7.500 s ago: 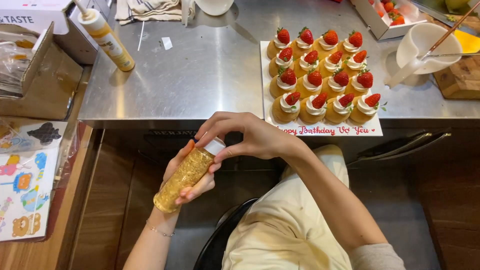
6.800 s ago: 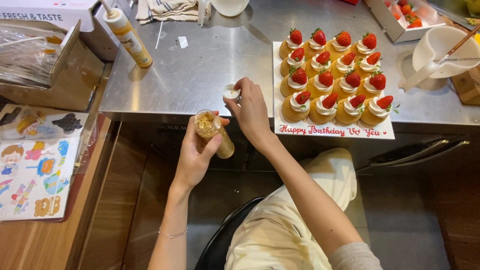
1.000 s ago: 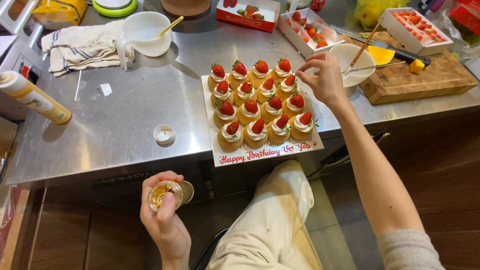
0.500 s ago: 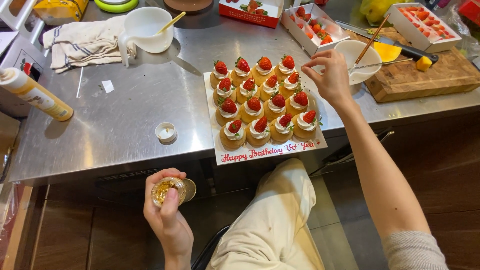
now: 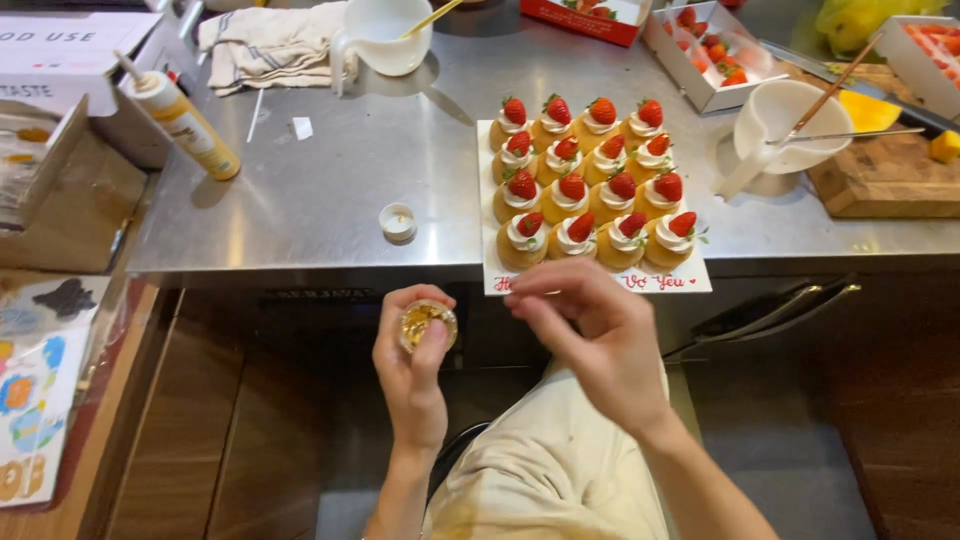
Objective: Decorating a set of cupcakes by manually placing gold leaf flakes on strawberries and applying a liquid from a squeeze bottle.
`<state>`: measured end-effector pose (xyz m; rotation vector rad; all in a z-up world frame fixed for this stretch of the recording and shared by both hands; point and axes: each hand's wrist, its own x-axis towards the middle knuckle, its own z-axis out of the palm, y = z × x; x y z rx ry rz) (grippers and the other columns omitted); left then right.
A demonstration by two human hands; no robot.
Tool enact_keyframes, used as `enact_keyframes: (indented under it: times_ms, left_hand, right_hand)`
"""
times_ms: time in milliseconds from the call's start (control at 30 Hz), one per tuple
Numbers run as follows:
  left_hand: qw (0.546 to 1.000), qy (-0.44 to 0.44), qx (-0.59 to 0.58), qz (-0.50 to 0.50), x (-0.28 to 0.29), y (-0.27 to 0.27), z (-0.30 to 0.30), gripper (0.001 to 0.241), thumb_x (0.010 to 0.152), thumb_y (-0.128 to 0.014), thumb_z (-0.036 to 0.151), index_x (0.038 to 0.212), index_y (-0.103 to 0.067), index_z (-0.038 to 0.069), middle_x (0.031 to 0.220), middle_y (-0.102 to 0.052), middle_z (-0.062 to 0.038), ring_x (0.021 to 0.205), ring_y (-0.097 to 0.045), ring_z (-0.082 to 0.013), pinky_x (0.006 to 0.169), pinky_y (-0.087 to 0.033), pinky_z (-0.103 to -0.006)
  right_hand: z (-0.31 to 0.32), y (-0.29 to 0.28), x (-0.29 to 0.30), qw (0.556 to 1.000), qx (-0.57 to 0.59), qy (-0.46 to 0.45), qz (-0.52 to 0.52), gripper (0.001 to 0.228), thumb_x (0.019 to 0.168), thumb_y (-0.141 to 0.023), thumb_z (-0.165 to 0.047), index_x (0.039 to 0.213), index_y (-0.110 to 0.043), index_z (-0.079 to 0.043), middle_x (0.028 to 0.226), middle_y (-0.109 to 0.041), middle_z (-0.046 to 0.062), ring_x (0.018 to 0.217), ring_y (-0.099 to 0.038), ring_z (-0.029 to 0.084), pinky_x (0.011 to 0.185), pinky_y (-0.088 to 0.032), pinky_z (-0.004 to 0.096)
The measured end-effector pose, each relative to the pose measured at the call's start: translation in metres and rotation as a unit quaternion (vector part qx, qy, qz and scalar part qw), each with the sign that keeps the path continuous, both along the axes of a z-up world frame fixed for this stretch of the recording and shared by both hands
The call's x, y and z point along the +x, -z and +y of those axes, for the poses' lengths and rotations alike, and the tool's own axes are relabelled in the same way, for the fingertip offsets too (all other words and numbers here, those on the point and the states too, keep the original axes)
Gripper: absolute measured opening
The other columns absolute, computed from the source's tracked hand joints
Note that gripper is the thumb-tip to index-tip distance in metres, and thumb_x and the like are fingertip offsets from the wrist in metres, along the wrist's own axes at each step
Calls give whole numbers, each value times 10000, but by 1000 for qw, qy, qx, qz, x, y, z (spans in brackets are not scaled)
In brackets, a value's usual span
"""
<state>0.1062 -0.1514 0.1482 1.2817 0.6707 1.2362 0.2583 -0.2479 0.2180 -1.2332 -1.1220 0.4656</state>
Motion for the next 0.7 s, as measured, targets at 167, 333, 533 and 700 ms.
enact_keyframes:
  times_ms: [167,333,533,700]
  left_hand:
    - [999,-9,50,-11,-8,-7,-10,224,1038,-645,255,1174,-678,80,1125,-673,-50,938,-626,-122,798,-547,-283]
    - [982,-67,164,66,-19,-23,-11,206,1032,-670,251,1173,-665,100,1159,-673,-52,1083,-642,-201,985,-540,-362]
    - [926,-82,346,129,-25,-28,-8,766,1087,-468,812,1298,-619,91,1251,-655,-82,1164,-611,-270,1106,-441,-442]
    - [919,-52,369,129,-22,-24,-10,930,1074,-296,927,1301,-627,88,1280,-685,-94,1176,-653,-274,1115,-403,-467]
  right_hand:
    - [1,5,-50,999,-12,7,36,86,1051,-782,-5,1117,-833,-25,1250,-812,175,1188,-836,240,1038,-736,330]
    - [-8,2,-59,999,-3,21,35,80,1044,-795,-5,1101,-848,-21,1243,-823,171,1273,-789,249,1010,-719,324]
    - [-24,-17,-60,998,13,46,-51,112,1063,-757,23,1165,-801,32,1280,-804,227,1287,-816,299,1068,-751,356]
    - [-38,-35,-67,964,17,108,-244,96,1005,-862,3,1078,-848,-58,1308,-805,170,1198,-846,257,1120,-663,380]
